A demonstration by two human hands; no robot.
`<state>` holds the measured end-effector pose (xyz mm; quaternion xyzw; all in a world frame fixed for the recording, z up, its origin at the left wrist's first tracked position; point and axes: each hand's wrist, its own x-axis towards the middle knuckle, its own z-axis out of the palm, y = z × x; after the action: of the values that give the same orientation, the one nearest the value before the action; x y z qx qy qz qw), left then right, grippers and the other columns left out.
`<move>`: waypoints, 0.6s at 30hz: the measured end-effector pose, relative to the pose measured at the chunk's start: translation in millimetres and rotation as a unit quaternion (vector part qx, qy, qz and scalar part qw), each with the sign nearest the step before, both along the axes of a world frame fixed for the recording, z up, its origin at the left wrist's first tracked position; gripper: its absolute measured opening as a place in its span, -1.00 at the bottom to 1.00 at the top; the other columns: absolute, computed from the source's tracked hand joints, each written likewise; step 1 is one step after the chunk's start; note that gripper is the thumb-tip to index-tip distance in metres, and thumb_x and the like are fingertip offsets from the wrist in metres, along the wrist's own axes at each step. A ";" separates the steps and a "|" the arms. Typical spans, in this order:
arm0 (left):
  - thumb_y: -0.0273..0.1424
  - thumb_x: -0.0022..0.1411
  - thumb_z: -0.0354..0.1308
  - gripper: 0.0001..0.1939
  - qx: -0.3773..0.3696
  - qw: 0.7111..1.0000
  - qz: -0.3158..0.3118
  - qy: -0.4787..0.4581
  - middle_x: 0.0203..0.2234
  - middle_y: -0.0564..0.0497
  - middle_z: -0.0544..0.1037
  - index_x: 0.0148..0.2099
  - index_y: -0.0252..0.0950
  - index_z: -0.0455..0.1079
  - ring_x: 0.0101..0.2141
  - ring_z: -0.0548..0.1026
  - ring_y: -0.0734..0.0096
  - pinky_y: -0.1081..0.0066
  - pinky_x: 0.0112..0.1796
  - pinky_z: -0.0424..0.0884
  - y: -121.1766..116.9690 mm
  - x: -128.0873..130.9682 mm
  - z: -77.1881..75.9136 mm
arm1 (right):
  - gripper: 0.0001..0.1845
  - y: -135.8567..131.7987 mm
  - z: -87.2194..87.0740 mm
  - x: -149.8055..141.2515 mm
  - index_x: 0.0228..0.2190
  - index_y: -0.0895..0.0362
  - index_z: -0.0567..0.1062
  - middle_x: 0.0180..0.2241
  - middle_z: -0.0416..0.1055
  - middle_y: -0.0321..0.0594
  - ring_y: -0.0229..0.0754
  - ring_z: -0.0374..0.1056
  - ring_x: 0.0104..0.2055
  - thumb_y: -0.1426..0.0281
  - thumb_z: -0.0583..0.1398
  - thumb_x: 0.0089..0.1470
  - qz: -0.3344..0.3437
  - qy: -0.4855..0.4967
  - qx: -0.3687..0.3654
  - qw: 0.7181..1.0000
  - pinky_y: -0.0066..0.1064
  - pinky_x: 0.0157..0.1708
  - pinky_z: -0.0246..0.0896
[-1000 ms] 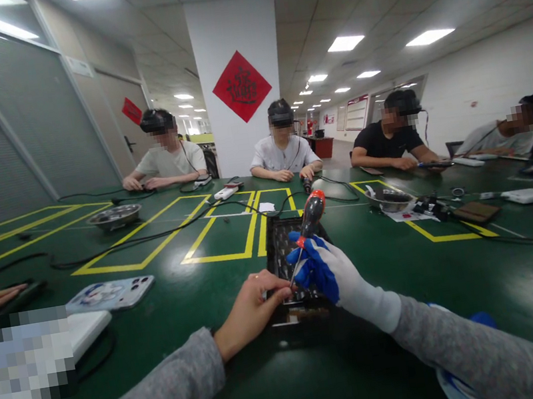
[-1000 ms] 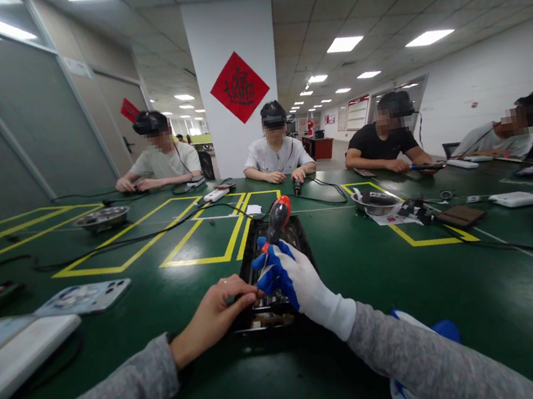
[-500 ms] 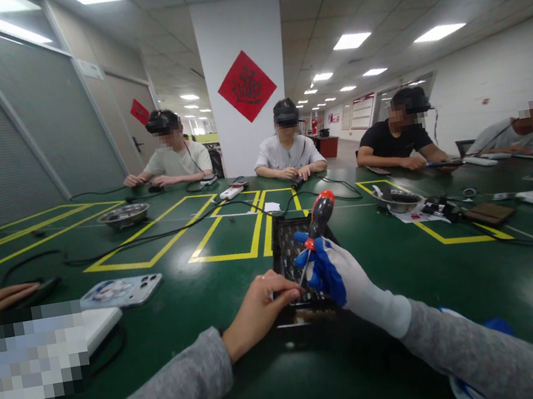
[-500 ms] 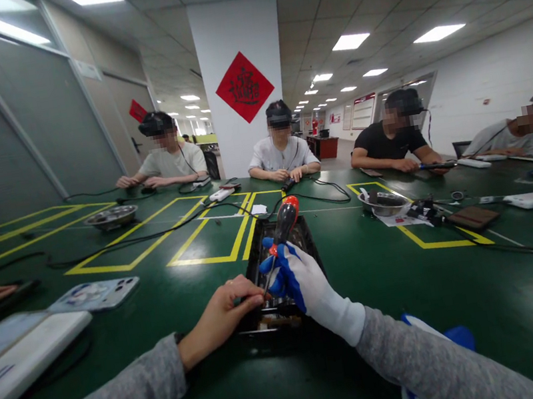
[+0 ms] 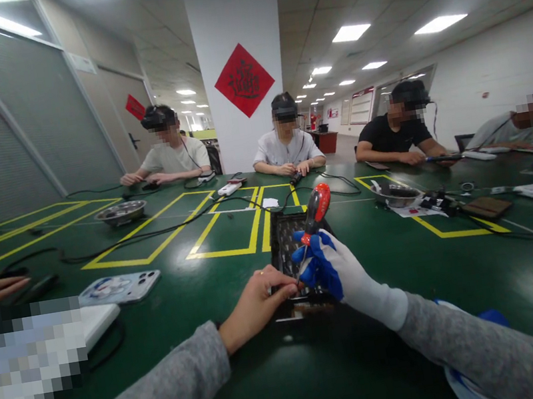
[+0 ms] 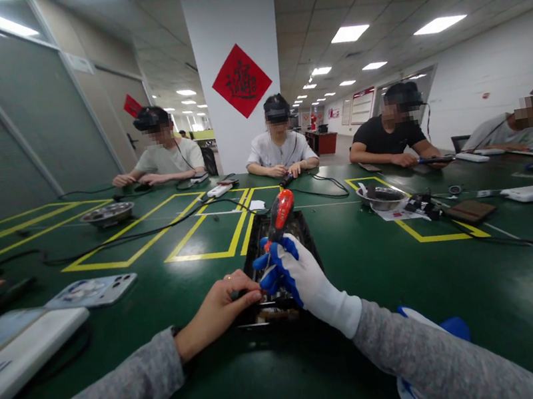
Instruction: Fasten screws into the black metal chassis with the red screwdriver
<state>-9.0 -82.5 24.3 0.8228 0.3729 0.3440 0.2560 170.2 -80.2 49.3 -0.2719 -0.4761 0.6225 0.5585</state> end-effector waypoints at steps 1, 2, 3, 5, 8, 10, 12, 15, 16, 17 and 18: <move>-0.31 0.19 0.12 -0.82 -0.003 1.000 0.008 -0.005 -0.41 0.04 0.53 -0.28 -0.24 0.52 -0.33 0.40 0.41 0.42 -0.24 0.26 0.3 -0.1 -0.5 | -0.65 -0.6 -0.4 -0.5 -0.20 0.13 0.32 -0.43 0.46 -0.26 -0.32 0.37 -0.61 0.17 0.17 0.03 -0.001 -0.010 0.004 1.000 -0.50 -0.65 0.28; -0.30 0.16 0.14 -0.83 -0.005 1.000 0.015 -0.009 -0.42 0.04 0.53 -0.29 -0.25 0.52 -0.34 0.40 0.41 0.42 -0.25 0.27 0.6 -0.3 -0.9 | -0.65 -1.0 -0.5 -1.1 -0.22 0.11 0.30 -0.44 0.46 -0.27 -0.31 0.37 -0.62 0.17 0.17 0.03 -0.001 -0.018 0.005 1.000 -0.49 -0.65 0.28; -0.30 0.15 0.16 -0.83 -0.007 1.000 0.016 -0.009 -0.43 0.04 0.52 -0.31 -0.25 0.52 -0.34 0.39 0.41 0.43 -0.26 0.27 0.7 -0.4 -1.2 | -0.66 -1.3 -0.3 -1.7 -0.23 0.11 0.29 -0.45 0.46 -0.29 -0.30 0.36 -0.62 0.17 0.18 0.02 0.000 -0.023 0.003 1.000 -0.48 -0.65 0.28; -0.30 0.18 0.12 -0.81 -0.005 1.000 0.003 -0.003 -0.47 0.04 0.52 -0.32 -0.25 0.52 -0.37 0.38 0.43 0.43 -0.27 0.26 0.6 -0.5 -1.0 | -0.67 -1.5 0.9 -2.3 -0.24 0.11 0.29 -0.48 0.45 -0.31 -0.30 0.36 -0.64 0.18 0.19 0.02 0.002 -0.019 -0.008 1.000 -0.47 -0.65 0.29; -0.31 0.25 0.03 -0.74 0.002 1.000 -0.017 0.010 -0.48 0.05 0.52 -0.34 -0.25 0.51 -0.38 0.37 0.44 0.42 -0.24 0.24 -0.7 -0.2 0.6 | -0.61 -1.5 3.0 -1.3 -0.15 0.15 0.32 -0.48 0.45 -0.28 -0.29 0.38 -0.61 0.18 0.16 0.03 0.025 0.003 -0.027 0.999 -0.47 -0.63 0.30; -0.30 0.26 0.02 -0.74 0.005 1.000 -0.016 0.011 -0.46 0.05 0.52 -0.34 -0.25 0.51 -0.35 0.37 0.43 0.40 -0.21 0.23 -2.0 0.4 1.6 | -0.56 -1.6 3.1 -0.1 -0.10 0.17 0.34 -0.46 0.45 -0.26 -0.30 0.38 -0.60 0.18 0.16 0.03 0.030 0.004 -0.024 0.999 -0.48 -0.62 0.30; -0.29 0.22 0.07 -0.78 0.002 1.000 -0.005 0.004 -0.43 0.04 0.53 -0.31 -0.25 0.50 -0.33 0.38 0.41 0.39 -0.21 0.24 -2.8 1.1 2.0 | -0.55 -1.8 2.1 0.5 -0.11 0.18 0.37 -0.47 0.44 -0.26 -0.32 0.36 -0.60 0.16 0.16 0.03 0.015 -0.010 -0.012 1.000 -0.51 -0.62 0.28; -0.29 0.15 0.15 -0.82 -0.008 1.000 0.018 -0.008 -0.41 0.03 0.53 -0.33 -0.27 0.50 -0.32 0.38 0.39 0.39 -0.22 0.25 -2.8 1.3 1.6 | -0.57 -1.9 0.6 -0.3 -0.16 0.17 0.38 -0.49 0.44 -0.28 -0.35 0.33 -0.63 0.14 0.18 0.01 0.002 -0.032 -0.001 0.999 -0.52 -0.64 0.26; -0.29 0.15 0.16 -0.82 -0.008 1.000 0.017 -0.007 -0.41 0.02 0.53 -0.34 -0.27 0.50 -0.32 0.39 0.39 0.39 -0.22 0.25 -2.6 1.2 1.5 | -0.57 -1.7 0.5 -0.7 -0.18 0.17 0.37 -0.50 0.44 -0.28 -0.35 0.32 -0.65 0.14 0.19 0.00 -0.001 -0.037 -0.005 0.999 -0.52 -0.66 0.26; -0.29 0.16 0.14 -0.82 -0.006 1.000 0.011 -0.003 -0.41 0.02 0.53 -0.33 -0.27 0.51 -0.33 0.39 0.39 0.39 -0.22 0.25 -2.4 1.0 1.5 | -0.58 -1.5 0.8 -1.1 -0.19 0.17 0.37 -0.51 0.44 -0.29 -0.34 0.32 -0.66 0.14 0.19 -0.01 -0.001 -0.039 -0.012 0.999 -0.52 -0.67 0.25; -0.30 0.19 0.11 -0.81 -0.001 1.000 0.002 0.001 -0.41 0.02 0.53 -0.32 -0.27 0.51 -0.33 0.39 0.39 0.38 -0.21 0.25 -2.2 0.8 1.6 | -0.58 -1.2 1.2 -1.3 -0.21 0.17 0.36 -0.52 0.45 -0.28 -0.34 0.32 -0.67 0.13 0.19 -0.01 0.001 -0.038 -0.021 0.999 -0.52 -0.68 0.24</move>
<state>-8.2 -84.6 25.9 0.8222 0.3752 0.3435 0.2555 169.0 -81.4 50.5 -0.3066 -0.4838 0.6223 0.5335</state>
